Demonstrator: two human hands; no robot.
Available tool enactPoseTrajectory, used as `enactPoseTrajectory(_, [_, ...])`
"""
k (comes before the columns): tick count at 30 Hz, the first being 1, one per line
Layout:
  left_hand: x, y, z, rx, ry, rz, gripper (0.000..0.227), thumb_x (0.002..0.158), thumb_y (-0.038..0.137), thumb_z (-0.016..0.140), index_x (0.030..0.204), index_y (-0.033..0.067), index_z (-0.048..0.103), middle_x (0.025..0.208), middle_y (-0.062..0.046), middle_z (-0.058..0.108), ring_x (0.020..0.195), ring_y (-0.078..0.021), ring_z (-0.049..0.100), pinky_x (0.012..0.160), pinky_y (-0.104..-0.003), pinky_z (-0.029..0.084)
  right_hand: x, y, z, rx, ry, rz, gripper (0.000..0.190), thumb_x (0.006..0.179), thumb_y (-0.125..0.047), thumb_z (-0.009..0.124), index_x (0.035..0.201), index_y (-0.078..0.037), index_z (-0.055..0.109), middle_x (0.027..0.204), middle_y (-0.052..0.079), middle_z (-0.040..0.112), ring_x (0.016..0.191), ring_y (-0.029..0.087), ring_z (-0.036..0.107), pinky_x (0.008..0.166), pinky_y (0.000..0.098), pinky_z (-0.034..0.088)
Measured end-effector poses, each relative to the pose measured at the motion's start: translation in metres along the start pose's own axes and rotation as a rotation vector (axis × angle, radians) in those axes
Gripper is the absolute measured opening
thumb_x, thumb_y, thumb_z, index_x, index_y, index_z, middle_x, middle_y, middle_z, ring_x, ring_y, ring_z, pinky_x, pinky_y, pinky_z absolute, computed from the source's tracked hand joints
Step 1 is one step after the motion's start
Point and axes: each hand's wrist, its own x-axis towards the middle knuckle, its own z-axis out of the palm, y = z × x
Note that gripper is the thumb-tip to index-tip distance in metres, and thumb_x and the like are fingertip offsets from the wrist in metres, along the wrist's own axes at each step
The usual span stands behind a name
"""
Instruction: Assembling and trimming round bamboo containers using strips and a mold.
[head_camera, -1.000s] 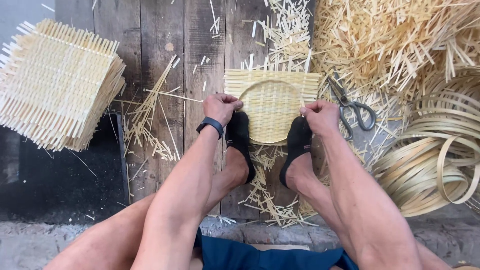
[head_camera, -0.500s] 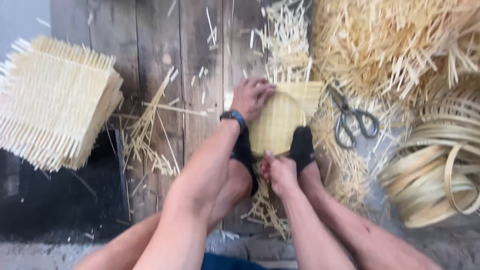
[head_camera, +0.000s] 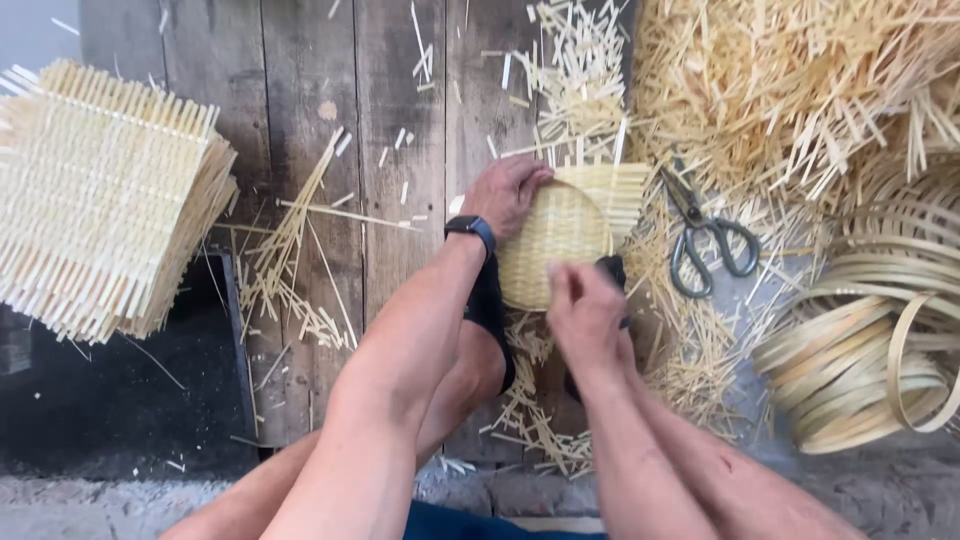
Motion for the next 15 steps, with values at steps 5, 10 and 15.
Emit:
enactPoseTrajectory(5, [0.006,0.004,-0.005,0.084,-0.024,0.064,0.025,0.102,0.03,0.06,0.108,0.0091,0.072,0.108,-0.012,0.071,0.105,-0.0328,0.065,0.09,-0.043,0.053,0.116,0.002,-0.004,-0.274,0.262,-0.775,0.023,0.089,-0.011,0.071,0.112,-0.008,0.072,0.103,0.01,0.072,0.098,0.029,0.068,0.084,0.0449,0.053])
enactPoseTrajectory(10, [0.012,0.008,0.0,0.042,-0.018,-0.073,0.025,0.1,0.029,0.06,0.108,0.0094,0.073,0.1,-0.013,0.073,0.095,-0.0344,0.068,0.081,-0.045,0.054,0.146,0.035,0.011,-0.088,-0.024,-0.547,0.009,0.096,-0.012,0.071,0.104,-0.008,0.074,0.093,0.013,0.071,0.087,0.033,0.069,0.078,0.0431,0.055])
enactPoseTrajectory(15, [0.001,-0.004,0.016,0.009,-0.057,-0.303,0.033,0.094,0.041,0.062,0.098,0.0131,0.078,0.089,-0.015,0.075,0.082,-0.0343,0.072,0.074,-0.045,0.057,0.136,0.075,0.026,0.01,-0.032,-0.43,0.011,0.095,-0.011,0.066,0.094,-0.007,0.076,0.087,0.016,0.072,0.077,0.033,0.069,0.072,0.0435,0.054])
